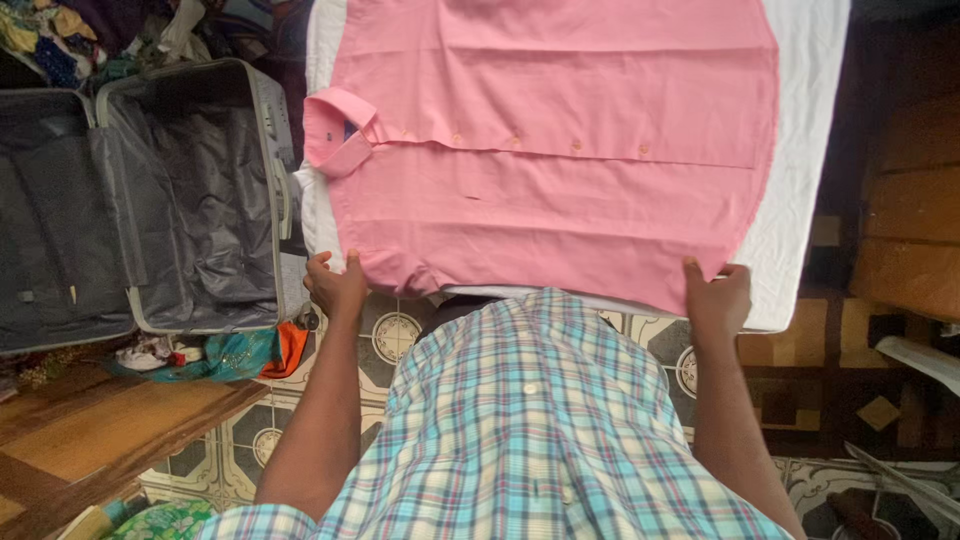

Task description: The person fastens the buttons on a pink shirt by hand while it lies on a white surface, then spreads the shirt out flat and smooths the front panels.

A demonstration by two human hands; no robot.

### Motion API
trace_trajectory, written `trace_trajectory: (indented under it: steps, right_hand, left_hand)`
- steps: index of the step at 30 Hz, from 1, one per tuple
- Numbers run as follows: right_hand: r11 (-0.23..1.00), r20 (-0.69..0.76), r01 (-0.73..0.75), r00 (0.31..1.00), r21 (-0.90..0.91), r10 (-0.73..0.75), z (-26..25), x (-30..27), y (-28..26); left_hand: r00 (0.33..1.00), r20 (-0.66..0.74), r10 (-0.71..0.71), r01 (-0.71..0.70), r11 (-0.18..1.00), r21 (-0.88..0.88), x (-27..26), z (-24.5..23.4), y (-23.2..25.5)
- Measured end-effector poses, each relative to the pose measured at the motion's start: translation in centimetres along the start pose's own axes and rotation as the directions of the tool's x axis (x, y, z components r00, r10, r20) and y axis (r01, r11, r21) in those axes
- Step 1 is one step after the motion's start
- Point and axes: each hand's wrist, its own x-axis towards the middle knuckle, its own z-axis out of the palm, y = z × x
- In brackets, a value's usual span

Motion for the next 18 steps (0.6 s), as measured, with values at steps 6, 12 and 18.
trace_trajectory:
  steps: [6,12,18]
  right_hand:
    - [0.806,0.076,-0.128,0.992,0.578,0.102,-1.9,0.6,2.2]
    - [0.931,0.237,-0.155,0.968,0.330,0.077,-3.2,-1.9,1.0]
    - [0.958,0.125,-0.061,0.992,0.279,0.026,-1.7,-2.2,3.8]
  left_hand:
    - [0.978,0.196,-0.067,0.099,0.982,-0.159,2.7,-1.1,-1.2]
    - [0.954,0.285,0.096,-0.056,0.987,-0.148,2.3,-0.6,-2.9]
    - [0.928,0.313,0.203,-0.158,0.974,-0.165,1.3,-1.7,-4.6]
